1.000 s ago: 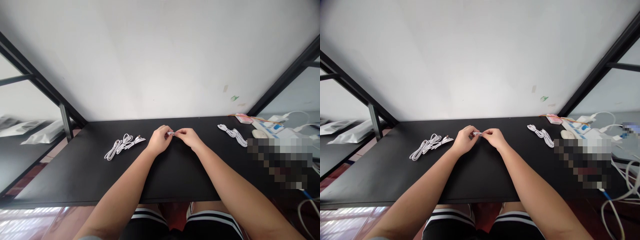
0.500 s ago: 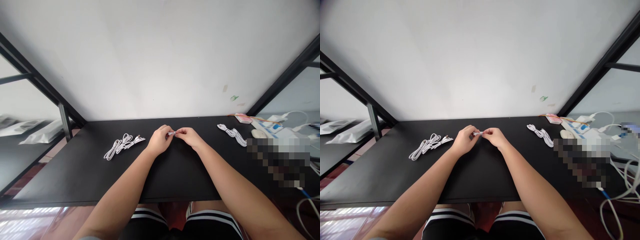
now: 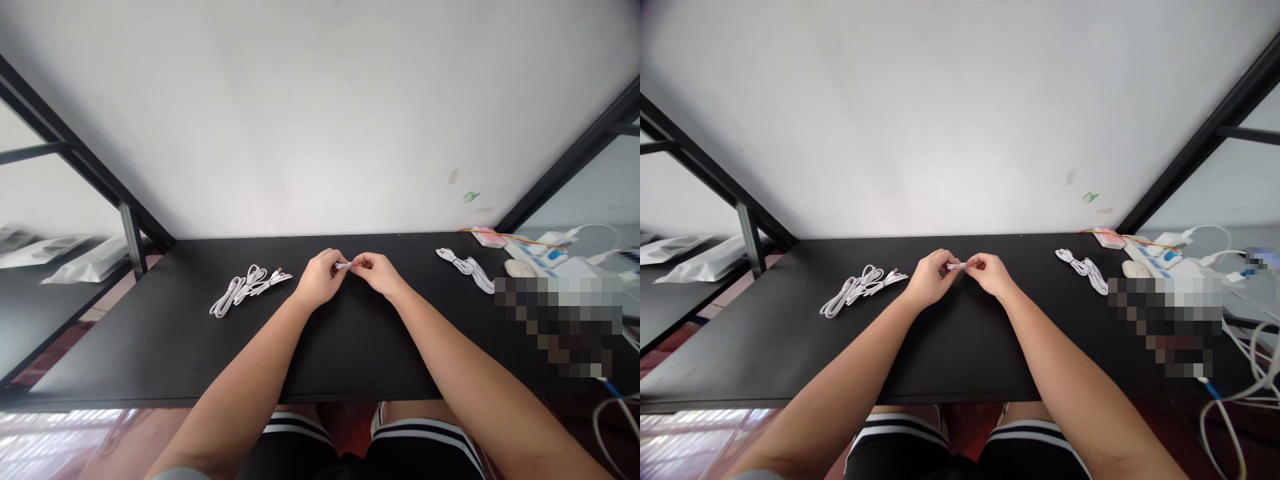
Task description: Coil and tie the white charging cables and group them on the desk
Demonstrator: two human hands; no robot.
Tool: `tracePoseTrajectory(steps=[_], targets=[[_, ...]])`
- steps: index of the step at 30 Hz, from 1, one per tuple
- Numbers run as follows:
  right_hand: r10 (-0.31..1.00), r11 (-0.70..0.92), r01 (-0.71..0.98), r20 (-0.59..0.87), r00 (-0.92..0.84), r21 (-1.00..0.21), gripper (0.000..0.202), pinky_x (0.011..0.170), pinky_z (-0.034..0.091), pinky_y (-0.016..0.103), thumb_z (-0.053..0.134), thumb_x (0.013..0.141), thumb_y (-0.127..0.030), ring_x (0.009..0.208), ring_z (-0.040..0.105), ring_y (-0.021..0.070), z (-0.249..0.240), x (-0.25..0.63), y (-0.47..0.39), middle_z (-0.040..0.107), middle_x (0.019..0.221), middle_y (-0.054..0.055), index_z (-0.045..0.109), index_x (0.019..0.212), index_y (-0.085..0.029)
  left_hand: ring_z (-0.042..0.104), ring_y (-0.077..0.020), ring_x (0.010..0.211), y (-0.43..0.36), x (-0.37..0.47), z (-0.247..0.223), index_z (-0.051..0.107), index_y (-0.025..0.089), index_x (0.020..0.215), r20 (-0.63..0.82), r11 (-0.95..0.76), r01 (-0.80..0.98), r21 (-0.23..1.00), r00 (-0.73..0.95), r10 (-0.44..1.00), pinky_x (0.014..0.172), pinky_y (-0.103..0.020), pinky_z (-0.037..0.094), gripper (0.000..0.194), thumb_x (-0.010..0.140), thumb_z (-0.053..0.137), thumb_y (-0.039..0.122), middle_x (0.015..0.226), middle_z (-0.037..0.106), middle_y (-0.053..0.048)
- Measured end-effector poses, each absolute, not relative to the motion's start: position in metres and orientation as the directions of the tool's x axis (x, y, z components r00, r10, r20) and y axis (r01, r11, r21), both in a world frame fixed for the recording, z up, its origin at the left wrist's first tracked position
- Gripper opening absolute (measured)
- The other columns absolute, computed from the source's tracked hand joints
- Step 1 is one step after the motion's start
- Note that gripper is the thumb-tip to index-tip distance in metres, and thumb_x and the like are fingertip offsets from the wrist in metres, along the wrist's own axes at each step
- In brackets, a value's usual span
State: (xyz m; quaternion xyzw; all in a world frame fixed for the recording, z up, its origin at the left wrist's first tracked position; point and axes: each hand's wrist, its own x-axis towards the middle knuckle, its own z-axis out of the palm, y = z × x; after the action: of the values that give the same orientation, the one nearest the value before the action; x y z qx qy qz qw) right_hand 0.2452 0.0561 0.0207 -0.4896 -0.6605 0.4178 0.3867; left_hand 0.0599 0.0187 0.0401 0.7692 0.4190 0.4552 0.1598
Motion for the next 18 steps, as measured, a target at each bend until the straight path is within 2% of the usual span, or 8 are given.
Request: tracePoseTrajectory(steps=[8,18], targets=[[0.961,0.222,0.374,0.139,-0.238,-0.901,0.017,0.060,0.041,0.028,0.070,0.074,-0.034,0.061,0.050,0.0127,0.0215,0.2459,0.0548,0.061,0.072,-0.001,0.067,0.082,-0.019,0.059,-0.0134,0.073,0.0203,0.0586,0.0372,0.062,0.020,0.085,0.556,-0.571,0.509,0.644,0.201,0.807,0.067,-0.026,0.050,0.002,0.087,0.063,0.021,0.085,0.063,-0.002],[0.957,0.244,0.397,0.155,-0.243,-0.885,0.027,0.061,0.044,0.029,0.073,0.076,-0.043,0.062,0.051,0.0133,0.0253,0.2478,0.0526,0.066,0.078,0.002,0.074,0.090,-0.020,0.059,-0.0140,0.072,0.0241,0.0549,0.0336,0.062,0.021,0.085,0.539,-0.524,0.516,0.678,0.136,0.831,0.067,-0.028,0.051,0.005,0.087,0.064,0.026,0.086,0.065,-0.002]])
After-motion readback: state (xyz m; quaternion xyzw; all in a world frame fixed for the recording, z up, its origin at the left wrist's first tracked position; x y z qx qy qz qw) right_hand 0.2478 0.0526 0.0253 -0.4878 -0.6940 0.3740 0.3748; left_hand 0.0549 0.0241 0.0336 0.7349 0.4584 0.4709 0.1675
